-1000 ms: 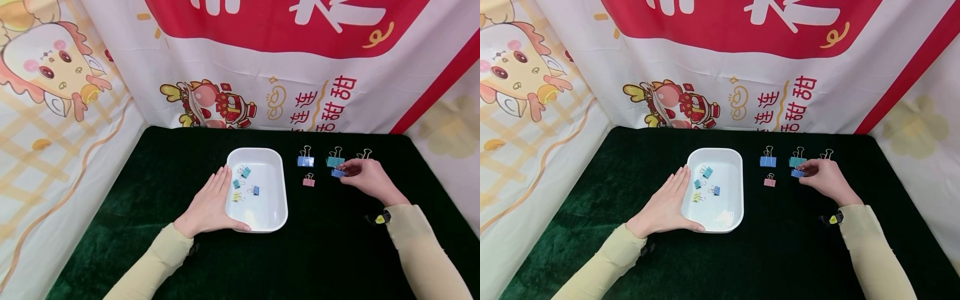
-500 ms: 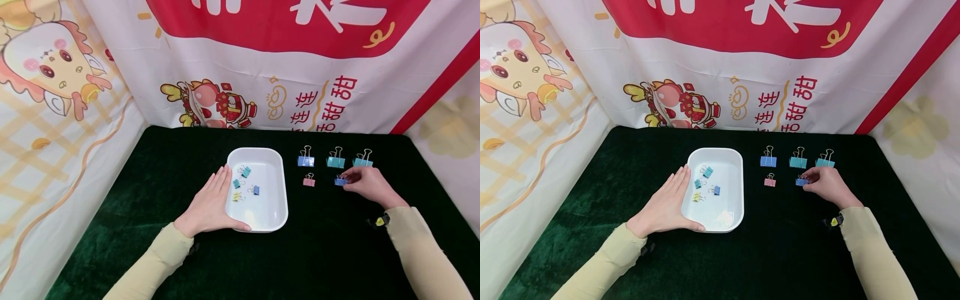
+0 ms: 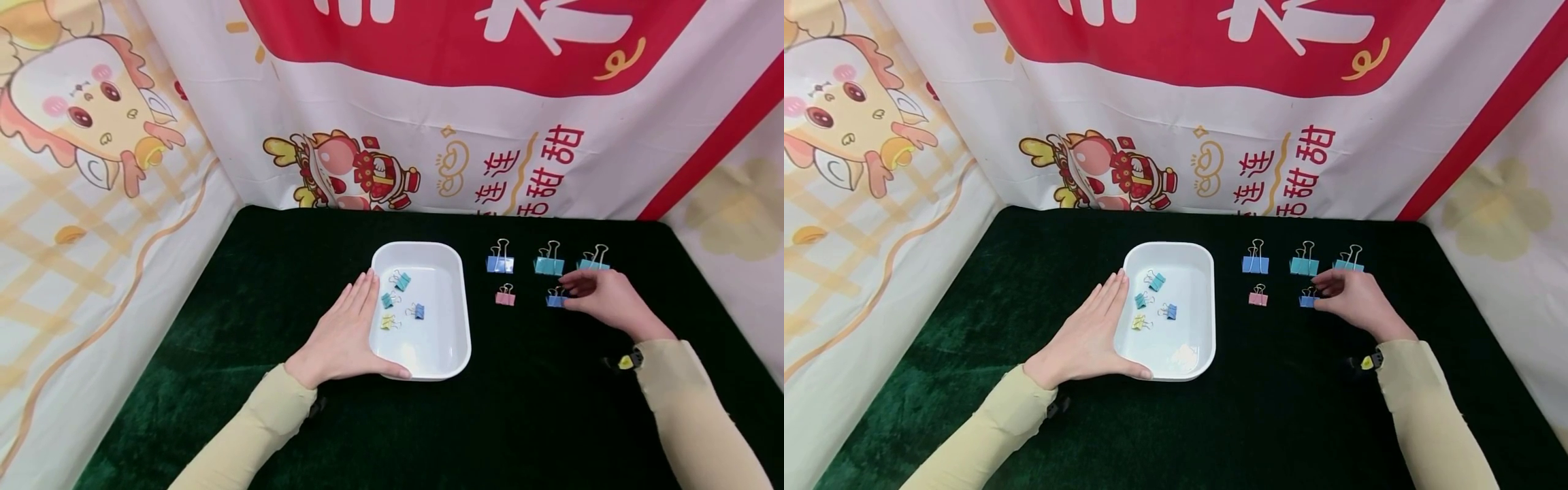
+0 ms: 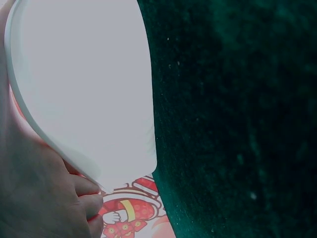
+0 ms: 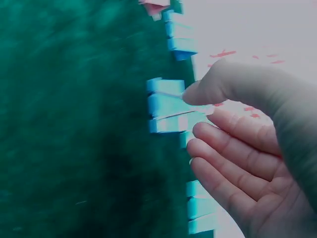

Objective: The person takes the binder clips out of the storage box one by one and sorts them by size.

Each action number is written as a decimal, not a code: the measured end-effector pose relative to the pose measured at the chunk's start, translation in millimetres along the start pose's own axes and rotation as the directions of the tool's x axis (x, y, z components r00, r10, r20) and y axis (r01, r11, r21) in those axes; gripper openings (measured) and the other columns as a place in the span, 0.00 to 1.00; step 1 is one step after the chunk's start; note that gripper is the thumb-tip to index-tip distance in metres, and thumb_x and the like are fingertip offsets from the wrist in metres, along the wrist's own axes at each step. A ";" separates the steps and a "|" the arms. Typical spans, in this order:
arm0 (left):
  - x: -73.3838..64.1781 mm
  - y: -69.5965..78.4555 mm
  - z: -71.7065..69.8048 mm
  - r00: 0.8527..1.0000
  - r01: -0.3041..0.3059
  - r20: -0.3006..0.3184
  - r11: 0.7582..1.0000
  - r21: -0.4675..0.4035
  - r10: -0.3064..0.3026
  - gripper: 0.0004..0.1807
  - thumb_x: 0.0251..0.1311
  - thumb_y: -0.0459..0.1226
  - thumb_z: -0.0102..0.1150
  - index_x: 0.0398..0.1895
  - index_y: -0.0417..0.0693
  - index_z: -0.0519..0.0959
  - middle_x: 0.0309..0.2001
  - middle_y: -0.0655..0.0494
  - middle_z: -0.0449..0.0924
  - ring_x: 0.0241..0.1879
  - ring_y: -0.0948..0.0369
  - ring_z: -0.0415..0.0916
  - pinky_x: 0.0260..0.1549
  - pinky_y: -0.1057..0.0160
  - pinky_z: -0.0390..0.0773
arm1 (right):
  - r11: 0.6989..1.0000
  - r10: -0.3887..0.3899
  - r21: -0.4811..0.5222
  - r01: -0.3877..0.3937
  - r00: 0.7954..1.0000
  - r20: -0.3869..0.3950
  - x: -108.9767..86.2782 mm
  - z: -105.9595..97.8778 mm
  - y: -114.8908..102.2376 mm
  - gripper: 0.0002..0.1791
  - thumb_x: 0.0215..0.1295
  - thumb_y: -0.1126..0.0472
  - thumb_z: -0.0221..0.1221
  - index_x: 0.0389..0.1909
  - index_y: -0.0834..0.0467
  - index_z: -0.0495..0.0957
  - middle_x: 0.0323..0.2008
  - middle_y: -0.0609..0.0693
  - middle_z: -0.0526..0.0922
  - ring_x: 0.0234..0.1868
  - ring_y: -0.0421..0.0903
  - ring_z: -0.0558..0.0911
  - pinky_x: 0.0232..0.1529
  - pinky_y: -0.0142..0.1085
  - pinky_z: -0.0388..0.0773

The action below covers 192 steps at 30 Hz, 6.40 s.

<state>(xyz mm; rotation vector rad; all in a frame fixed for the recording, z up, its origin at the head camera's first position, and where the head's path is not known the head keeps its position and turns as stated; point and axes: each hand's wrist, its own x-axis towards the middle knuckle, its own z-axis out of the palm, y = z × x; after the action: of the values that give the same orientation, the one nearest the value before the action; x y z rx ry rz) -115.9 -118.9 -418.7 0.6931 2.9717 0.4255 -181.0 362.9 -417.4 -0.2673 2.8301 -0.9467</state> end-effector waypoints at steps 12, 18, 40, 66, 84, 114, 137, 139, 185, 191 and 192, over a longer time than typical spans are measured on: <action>0.3 -0.1 -0.2 1.000 0.005 0.006 1.000 -0.003 -0.005 0.84 0.29 0.88 0.50 0.83 0.43 0.37 0.82 0.50 0.29 0.80 0.57 0.30 0.75 0.55 0.36 | 0.994 0.014 0.106 0.000 0.991 -0.133 -8.2 -28.1 -69.1 0.38 0.58 0.36 0.70 0.63 0.55 0.79 0.61 0.57 0.80 0.60 0.58 0.77 0.59 0.61 0.73; 0.7 -0.4 0.0 1.000 0.000 0.003 1.000 -0.011 0.000 0.84 0.31 0.86 0.55 0.83 0.42 0.37 0.82 0.50 0.31 0.80 0.56 0.31 0.75 0.54 0.38 | 0.991 -0.054 0.114 0.073 0.986 -0.157 -6.6 -19.7 -101.1 0.36 0.56 0.38 0.73 0.62 0.53 0.81 0.61 0.53 0.80 0.61 0.56 0.77 0.60 0.59 0.74; 0.6 -2.1 0.0 1.000 0.002 0.009 1.000 -0.016 -0.002 0.84 0.31 0.85 0.56 0.83 0.43 0.37 0.82 0.50 0.30 0.80 0.56 0.31 0.75 0.53 0.39 | 0.900 -0.399 0.193 0.391 0.917 0.008 35.8 56.1 -175.5 0.30 0.55 0.54 0.78 0.59 0.55 0.83 0.57 0.49 0.84 0.59 0.49 0.81 0.59 0.50 0.78; 0.3 -2.9 -0.4 1.000 0.002 0.016 1.000 0.001 -0.002 0.83 0.31 0.86 0.55 0.83 0.44 0.37 0.82 0.50 0.30 0.80 0.56 0.30 0.75 0.54 0.36 | 0.923 -0.354 0.232 0.306 0.912 0.207 106.0 103.0 -206.4 0.31 0.57 0.54 0.77 0.61 0.60 0.81 0.57 0.52 0.84 0.58 0.48 0.82 0.59 0.42 0.78; -0.2 -4.3 -0.5 1.000 0.004 0.014 1.000 -0.003 -0.004 0.83 0.31 0.87 0.53 0.83 0.44 0.37 0.82 0.51 0.29 0.80 0.57 0.29 0.75 0.54 0.36 | 0.977 -0.211 0.115 0.181 0.913 0.350 124.6 125.4 -207.9 0.27 0.59 0.59 0.75 0.59 0.59 0.82 0.55 0.51 0.85 0.53 0.47 0.83 0.57 0.42 0.79; -1.6 -1.3 -0.1 1.000 -0.018 0.011 1.000 0.025 0.018 0.83 0.33 0.88 0.47 0.82 0.42 0.37 0.82 0.49 0.29 0.80 0.55 0.29 0.75 0.55 0.36 | 0.942 -0.280 -0.094 0.323 0.907 0.316 114.2 146.7 -213.0 0.08 0.54 0.58 0.76 0.34 0.53 0.88 0.28 0.41 0.84 0.30 0.40 0.82 0.37 0.33 0.81; 0.1 -2.6 -0.2 1.000 -0.020 0.013 1.000 0.022 0.019 0.83 0.33 0.87 0.49 0.82 0.42 0.36 0.82 0.48 0.29 0.80 0.55 0.29 0.75 0.55 0.36 | 0.926 -0.346 -0.057 0.374 0.898 0.270 116.0 134.4 -219.1 0.11 0.53 0.56 0.77 0.35 0.55 0.89 0.28 0.40 0.84 0.31 0.40 0.82 0.46 0.39 0.82; 0.3 -2.9 -0.3 1.000 -0.018 0.013 1.000 0.009 0.018 0.82 0.34 0.87 0.51 0.82 0.42 0.36 0.82 0.48 0.29 0.80 0.55 0.29 0.75 0.54 0.36 | 0.924 -0.355 -0.053 0.380 0.898 0.258 115.5 129.0 -222.1 0.12 0.53 0.55 0.77 0.36 0.55 0.89 0.29 0.40 0.85 0.31 0.40 0.82 0.47 0.38 0.81; 1.6 -2.5 1.2 1.000 -0.002 0.007 1.000 0.003 0.002 0.84 0.31 0.87 0.51 0.82 0.44 0.35 0.82 0.49 0.30 0.79 0.57 0.29 0.75 0.55 0.36 | 0.975 -0.197 0.079 0.207 0.973 -0.120 37.7 17.5 -134.1 0.09 0.57 0.63 0.72 0.39 0.57 0.89 0.35 0.49 0.87 0.34 0.46 0.85 0.37 0.37 0.85; 2.3 -2.5 2.0 1.000 -0.006 0.000 1.000 -0.001 0.006 0.84 0.30 0.87 0.51 0.82 0.42 0.36 0.82 0.49 0.30 0.80 0.56 0.30 0.75 0.55 0.37 | 0.986 -0.151 0.054 0.160 0.977 -0.153 26.3 10.0 -115.2 0.10 0.59 0.62 0.72 0.41 0.57 0.88 0.36 0.50 0.87 0.35 0.46 0.85 0.36 0.32 0.83; 2.4 -2.6 2.0 1.000 -0.006 0.000 1.000 0.002 0.006 0.84 0.30 0.88 0.50 0.82 0.42 0.36 0.82 0.49 0.30 0.80 0.56 0.30 0.75 0.55 0.37 | 0.988 -0.135 0.057 0.146 0.978 -0.157 24.4 8.6 -111.1 0.10 0.59 0.62 0.71 0.42 0.57 0.88 0.36 0.50 0.87 0.35 0.46 0.85 0.36 0.31 0.83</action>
<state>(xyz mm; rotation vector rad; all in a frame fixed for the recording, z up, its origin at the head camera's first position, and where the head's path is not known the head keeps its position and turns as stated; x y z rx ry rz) -118.9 -119.6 -421.3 0.7021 2.9715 0.4239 -189.6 265.4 -358.8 -0.4087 2.9416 -1.1365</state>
